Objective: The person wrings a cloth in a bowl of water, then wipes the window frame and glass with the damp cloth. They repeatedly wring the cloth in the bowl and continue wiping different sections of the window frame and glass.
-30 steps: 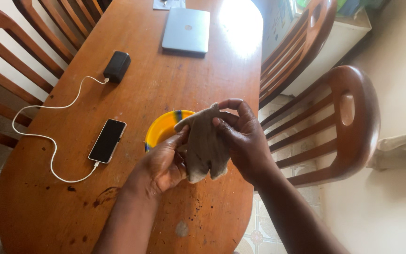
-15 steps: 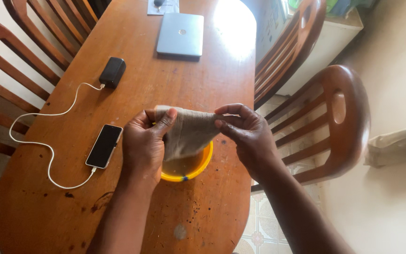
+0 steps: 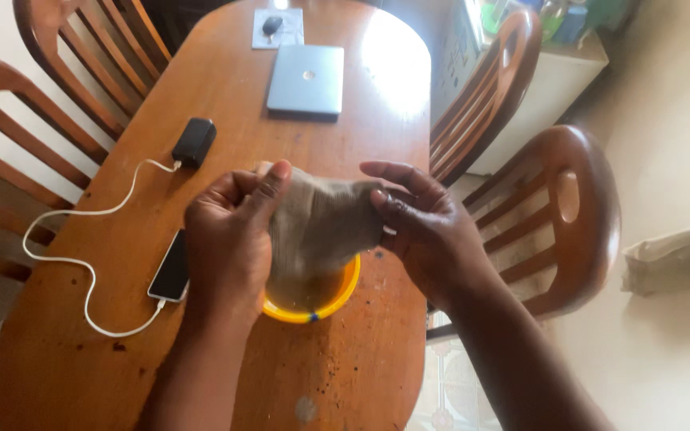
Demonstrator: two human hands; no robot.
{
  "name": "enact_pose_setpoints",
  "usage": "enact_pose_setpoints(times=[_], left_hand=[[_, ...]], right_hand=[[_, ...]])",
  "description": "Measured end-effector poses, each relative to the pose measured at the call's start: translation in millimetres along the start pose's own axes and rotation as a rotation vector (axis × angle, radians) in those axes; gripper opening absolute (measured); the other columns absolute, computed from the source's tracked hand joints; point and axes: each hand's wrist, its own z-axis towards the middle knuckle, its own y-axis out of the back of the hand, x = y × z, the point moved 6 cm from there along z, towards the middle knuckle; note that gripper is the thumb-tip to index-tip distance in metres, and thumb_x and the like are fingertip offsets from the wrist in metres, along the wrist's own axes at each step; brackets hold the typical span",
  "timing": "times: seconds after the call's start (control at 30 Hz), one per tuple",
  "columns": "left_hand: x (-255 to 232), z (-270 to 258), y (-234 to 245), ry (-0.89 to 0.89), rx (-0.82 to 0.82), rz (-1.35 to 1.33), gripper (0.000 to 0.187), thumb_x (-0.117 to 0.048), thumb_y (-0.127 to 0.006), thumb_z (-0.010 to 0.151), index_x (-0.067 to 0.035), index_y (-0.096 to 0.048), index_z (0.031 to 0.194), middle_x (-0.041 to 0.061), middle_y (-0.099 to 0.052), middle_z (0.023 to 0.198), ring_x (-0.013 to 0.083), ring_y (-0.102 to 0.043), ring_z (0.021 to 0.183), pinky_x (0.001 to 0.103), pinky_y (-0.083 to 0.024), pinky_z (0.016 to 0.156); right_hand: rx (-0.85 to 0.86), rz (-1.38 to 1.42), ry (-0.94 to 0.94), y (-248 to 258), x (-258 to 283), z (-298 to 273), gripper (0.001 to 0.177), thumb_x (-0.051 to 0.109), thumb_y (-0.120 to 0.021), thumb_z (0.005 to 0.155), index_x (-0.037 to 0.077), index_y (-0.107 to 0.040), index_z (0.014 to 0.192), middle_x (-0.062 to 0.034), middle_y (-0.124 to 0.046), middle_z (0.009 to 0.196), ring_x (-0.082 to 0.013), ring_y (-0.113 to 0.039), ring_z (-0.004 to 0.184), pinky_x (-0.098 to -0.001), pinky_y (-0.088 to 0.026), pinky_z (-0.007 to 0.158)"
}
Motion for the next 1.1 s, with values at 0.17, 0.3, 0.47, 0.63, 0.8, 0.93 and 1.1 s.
enact_pose_setpoints(times=[0.17,0.3,0.47,0.63,0.8,0.93,1.1], left_hand=[[-4.3,6.4,1.4,-0.027,-0.019,-0.058,0.022,-0.012,-0.084,0.085,-0.005,-0.063,0.082,0.002,-0.068,0.078,0.0075,-0.062,0.070,0.023,-0.054,0.068],[-16.9,4.1,-6.1,-0.136,-0.013,-0.023,0.022,-0.006,-0.081,0.081,-0.010,-0.061,0.088,-0.001,-0.070,0.084,0.0056,-0.066,0.076,0.020,-0.056,0.075],[-26.9,1.0,-21.7,-0.163,0.118,0.183,0.016,-0.007,-0.080,0.087,-0.004,-0.068,0.098,0.001,-0.072,0.089,0.0079,-0.067,0.082,0.021,-0.055,0.077],[-35.9,-3.7,-38.4,-0.076,0.243,0.455,0.037,-0.016,-0.088,0.076,-0.009,-0.074,0.109,0.004,-0.070,0.098,0.0161,-0.067,0.089,0.030,-0.057,0.082],[-48.6,-7.3,-64.4,-0.566,0.334,0.767,0.034,0.008,-0.076,0.068,-0.001,-0.072,0.101,0.013,-0.061,0.117,0.0287,-0.067,0.110,0.041,-0.055,0.101],[-59.7,12.9,-82.8,-0.715,0.285,0.756,0.020,-0.017,-0.082,0.081,-0.004,-0.068,0.088,0.017,-0.063,0.111,0.0339,-0.065,0.111,0.042,-0.052,0.096],[-69.8,41.2,-129.2,-0.552,0.217,0.521,0.038,-0.037,-0.068,0.102,0.000,-0.059,0.100,0.016,-0.063,0.091,0.0366,-0.064,0.089,0.044,-0.051,0.082]], right_hand=[[-0.064,-0.015,0.035,15.3,1.7,4.1,0.028,0.009,-0.071,0.091,0.000,-0.068,0.117,-0.0136,-0.068,0.115,-0.0270,-0.069,0.108,-0.0475,-0.060,0.102],[-0.037,-0.167,0.066,10.3,8.6,1.1,0.029,0.007,-0.072,0.090,0.000,-0.071,0.118,-0.0161,-0.071,0.111,-0.0262,-0.069,0.100,-0.0435,-0.060,0.099],[-0.082,-1.155,0.215,-10.0,24.0,-7.7,0.032,0.013,-0.070,0.089,0.010,-0.066,0.121,-0.0085,-0.069,0.114,-0.0207,-0.071,0.101,-0.0340,-0.060,0.090],[-0.166,-1.392,0.471,-12.7,39.9,-13.9,0.012,0.012,-0.073,0.090,0.007,-0.073,0.100,-0.0159,-0.066,0.108,-0.0248,-0.069,0.095,-0.0357,-0.059,0.082],[-0.165,-1.237,0.456,7.0,55.1,-10.2,0.010,0.010,-0.068,0.094,0.006,-0.068,0.103,-0.0111,-0.070,0.107,-0.0180,-0.069,0.093,-0.0303,-0.059,0.082],[-0.246,-0.886,0.275,29.2,77.6,-1.3,0.015,0.011,-0.062,0.097,0.006,-0.062,0.112,-0.0139,-0.071,0.101,-0.0227,-0.069,0.090,-0.0353,-0.060,0.077],[-0.160,-0.480,0.353,41.5,123.9,-2.4,0.036,0.024,-0.058,0.102,0.007,-0.057,0.133,-0.0120,-0.071,0.119,-0.0218,-0.071,0.109,-0.0347,-0.060,0.097]])
